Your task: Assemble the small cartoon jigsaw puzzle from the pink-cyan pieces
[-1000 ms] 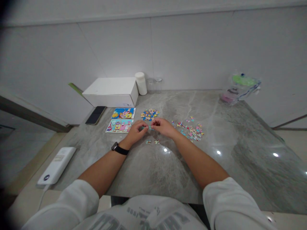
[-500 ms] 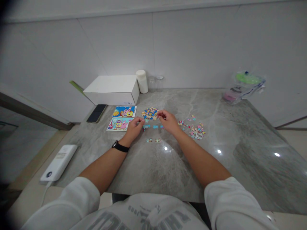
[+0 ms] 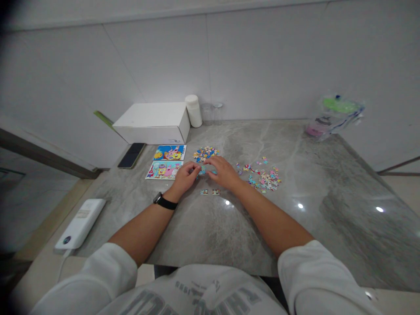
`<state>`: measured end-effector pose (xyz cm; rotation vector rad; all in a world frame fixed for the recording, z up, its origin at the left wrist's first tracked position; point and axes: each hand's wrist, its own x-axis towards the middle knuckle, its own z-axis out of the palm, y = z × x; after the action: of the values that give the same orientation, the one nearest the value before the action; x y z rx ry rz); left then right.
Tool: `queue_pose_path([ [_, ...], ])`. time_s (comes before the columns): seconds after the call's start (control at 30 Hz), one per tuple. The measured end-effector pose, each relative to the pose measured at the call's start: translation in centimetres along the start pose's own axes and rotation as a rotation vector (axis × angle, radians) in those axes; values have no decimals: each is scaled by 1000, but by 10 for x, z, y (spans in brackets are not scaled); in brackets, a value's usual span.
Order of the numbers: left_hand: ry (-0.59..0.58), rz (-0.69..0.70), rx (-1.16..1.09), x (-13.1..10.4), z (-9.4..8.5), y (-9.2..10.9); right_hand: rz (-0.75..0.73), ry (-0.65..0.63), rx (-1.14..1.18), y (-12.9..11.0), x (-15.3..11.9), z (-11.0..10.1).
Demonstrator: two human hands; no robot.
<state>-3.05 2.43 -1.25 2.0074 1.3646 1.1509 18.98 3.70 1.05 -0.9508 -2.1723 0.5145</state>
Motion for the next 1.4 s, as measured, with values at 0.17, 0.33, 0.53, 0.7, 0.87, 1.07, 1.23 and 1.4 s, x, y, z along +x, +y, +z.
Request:
queue_pose_path([
  [0.17,-21,27,-1,-2,6,6,-56,-42,-80,-2,0,-2],
  [0.33,-32,48,-2,-2,4,10,-60,-79,-99,2,6,-27],
  [0.53,-103,165,176,-6,1,17,56,-161,-193,17,9,-60],
  [0.7,-167,169,283,-9,2,20,97,-247,-203,31,6,-60],
  [0.87,-120,94,334,-8,-1,16,100,-253,-195,36,4,-52],
  [1.07,-159,17,477,-9,-2,16,80,-241,-182,33,2,-32],
  [1.23,-200,27,558,-11,-1,18,55,-200,-191,29,-1,-12],
  [1.4,-195,12,611,-12,-6,22,52,-168,-208,26,-3,3],
])
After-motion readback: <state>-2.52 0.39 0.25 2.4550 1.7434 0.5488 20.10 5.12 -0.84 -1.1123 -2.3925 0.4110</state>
